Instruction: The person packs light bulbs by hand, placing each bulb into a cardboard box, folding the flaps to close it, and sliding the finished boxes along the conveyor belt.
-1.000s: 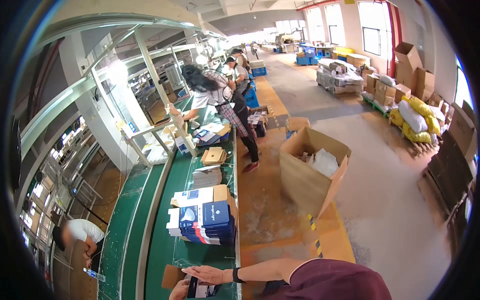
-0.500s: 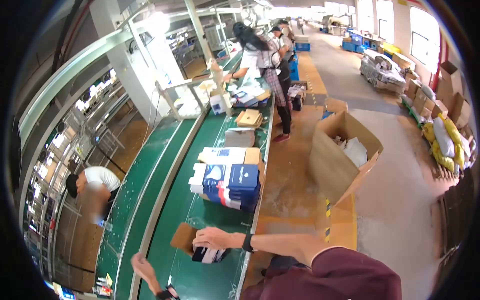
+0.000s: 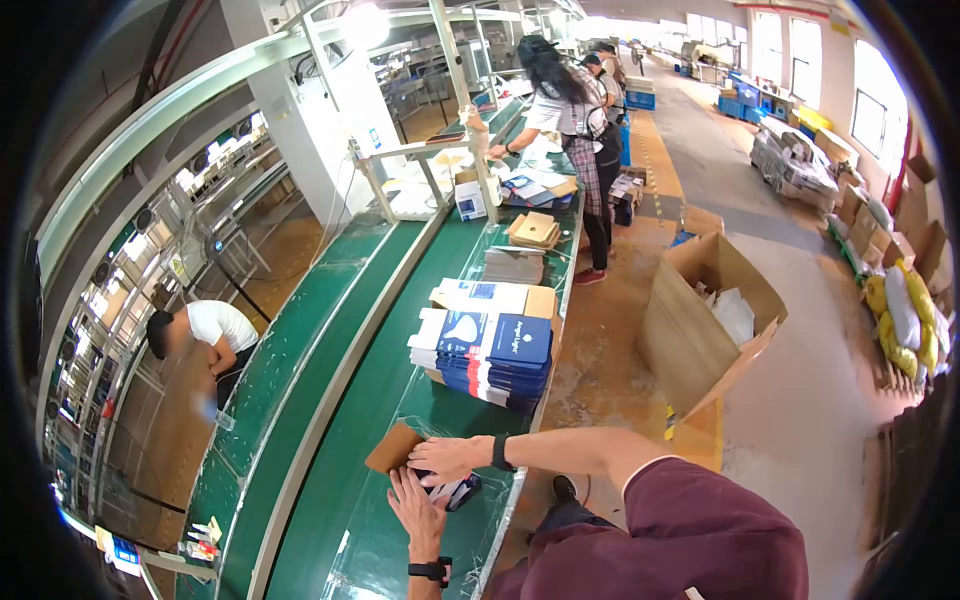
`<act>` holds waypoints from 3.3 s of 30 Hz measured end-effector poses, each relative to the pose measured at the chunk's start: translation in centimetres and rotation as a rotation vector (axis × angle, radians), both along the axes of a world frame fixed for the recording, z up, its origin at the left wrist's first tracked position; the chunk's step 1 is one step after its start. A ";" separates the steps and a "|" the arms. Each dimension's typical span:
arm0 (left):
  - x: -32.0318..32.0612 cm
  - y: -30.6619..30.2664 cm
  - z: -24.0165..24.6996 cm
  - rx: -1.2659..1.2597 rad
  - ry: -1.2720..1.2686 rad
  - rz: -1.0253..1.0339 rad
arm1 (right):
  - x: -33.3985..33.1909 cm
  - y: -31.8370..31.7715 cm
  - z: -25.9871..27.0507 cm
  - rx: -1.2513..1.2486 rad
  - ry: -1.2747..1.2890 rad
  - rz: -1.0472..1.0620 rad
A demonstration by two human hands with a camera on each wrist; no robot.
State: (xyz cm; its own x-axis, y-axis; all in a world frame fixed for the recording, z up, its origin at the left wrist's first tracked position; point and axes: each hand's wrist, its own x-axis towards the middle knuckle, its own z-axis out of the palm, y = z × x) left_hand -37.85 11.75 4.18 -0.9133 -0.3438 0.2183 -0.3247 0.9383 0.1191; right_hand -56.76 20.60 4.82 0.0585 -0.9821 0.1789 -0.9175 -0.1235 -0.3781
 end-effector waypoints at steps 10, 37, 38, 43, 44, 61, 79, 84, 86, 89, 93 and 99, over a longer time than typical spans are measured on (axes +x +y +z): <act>-0.1 0.0 0.7 0.047 -0.050 -0.118 | 0.4 3.7 -1.6 0.092 0.316 0.013; -0.3 1.3 0.2 0.189 -0.179 -0.167 | 2.7 4.7 -0.7 0.137 0.233 -0.044; -0.3 1.0 0.6 0.199 -0.187 -0.156 | 2.7 4.7 -0.5 0.145 0.217 -0.022; 1.2 1.6 -0.9 0.311 0.256 -0.093 | 1.0 7.3 0.6 -0.218 0.237 -0.042; 1.7 1.9 -1.0 0.286 0.218 -0.111 | 0.7 8.2 0.4 -0.203 0.186 -0.021; 3.1 3.2 -2.5 0.629 0.314 -0.254 | -0.9 7.4 -6.6 0.250 -1.245 -0.328; 4.0 -0.1 -3.3 0.492 0.079 -0.381 | -4.7 0.4 2.7 0.323 -1.252 -0.188; 4.6 -0.7 -4.3 0.534 0.142 -0.363 | -5.4 0.6 5.6 0.606 -0.576 0.122; 4.9 -0.3 -4.9 0.518 0.117 -0.368 | -3.6 2.5 3.8 0.489 -0.293 0.158; 4.8 -0.5 -4.8 0.491 0.123 -0.395 | -2.1 2.7 3.1 0.334 -0.213 0.254; 4.7 0.1 -5.0 0.497 0.161 -0.345 | -1.9 3.6 2.2 0.180 -0.208 0.278; 7.6 4.9 -6.1 0.491 0.419 0.210 | -1.4 5.5 -2.2 0.047 -0.468 0.275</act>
State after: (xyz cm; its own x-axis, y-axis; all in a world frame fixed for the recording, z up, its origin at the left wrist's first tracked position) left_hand -30.21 16.68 -1.89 -0.6887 -0.6542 0.3125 -0.3279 0.6655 0.6706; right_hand -58.11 26.11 2.58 0.2394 -0.9493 0.2040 -0.5856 -0.3087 -0.7495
